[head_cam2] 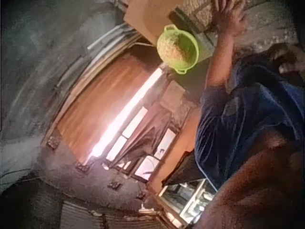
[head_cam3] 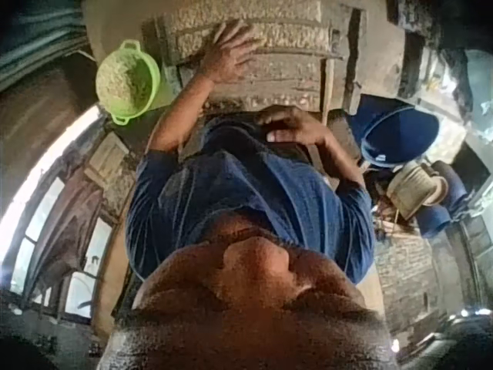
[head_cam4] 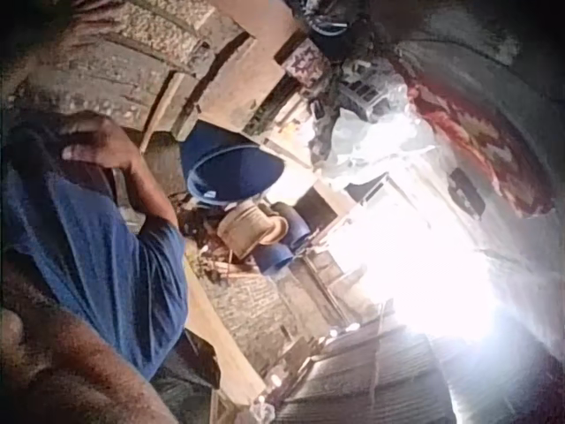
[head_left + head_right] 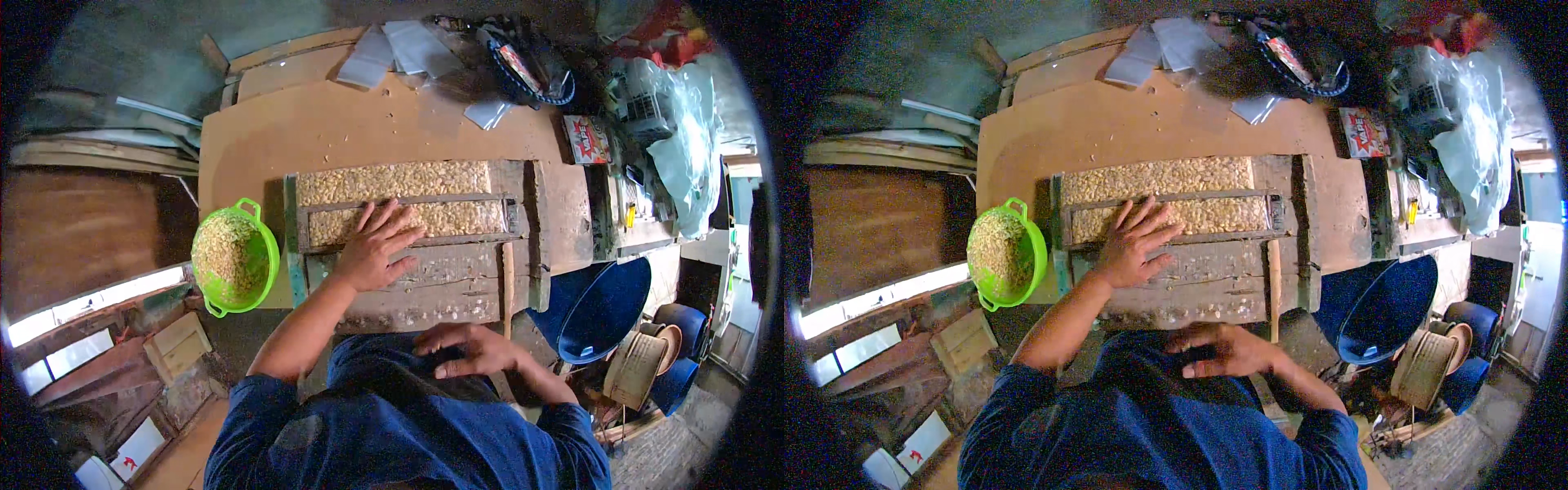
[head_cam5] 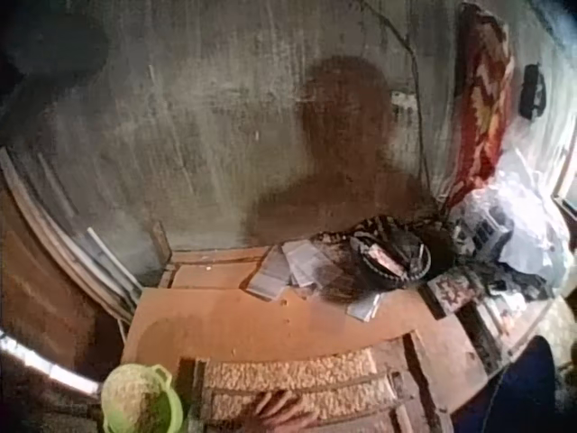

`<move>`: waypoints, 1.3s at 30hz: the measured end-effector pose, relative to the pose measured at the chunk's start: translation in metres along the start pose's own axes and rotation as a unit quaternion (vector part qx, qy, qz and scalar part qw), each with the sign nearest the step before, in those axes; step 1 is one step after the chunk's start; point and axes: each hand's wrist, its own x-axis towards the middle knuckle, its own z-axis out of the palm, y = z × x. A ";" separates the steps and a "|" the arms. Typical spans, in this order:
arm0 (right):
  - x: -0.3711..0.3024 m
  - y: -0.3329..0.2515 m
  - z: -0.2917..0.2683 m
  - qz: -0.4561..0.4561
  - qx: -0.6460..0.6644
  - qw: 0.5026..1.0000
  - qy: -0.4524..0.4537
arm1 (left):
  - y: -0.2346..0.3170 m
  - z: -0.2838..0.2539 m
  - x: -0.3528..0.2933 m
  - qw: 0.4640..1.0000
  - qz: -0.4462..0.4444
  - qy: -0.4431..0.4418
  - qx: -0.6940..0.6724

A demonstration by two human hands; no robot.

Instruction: The person fills plastic bags with fermented soybeans inside a wooden mold, levels the beans by hand, compacts them with a wooden stick, and then uses a small tool to poke holes in the plastic bags.

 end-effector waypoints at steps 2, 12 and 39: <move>-0.019 0.008 0.000 0.015 0.037 0.999 0.003 | 0.003 -0.001 0.005 1.000 0.001 -0.007 -0.009; -0.106 0.111 -0.082 0.118 -0.359 0.625 0.683 | 0.002 0.002 0.005 1.000 -0.006 -0.009 0.000; -0.108 0.112 -0.096 0.167 -0.422 0.672 0.586 | 0.001 0.003 0.004 1.000 -0.016 -0.011 -0.010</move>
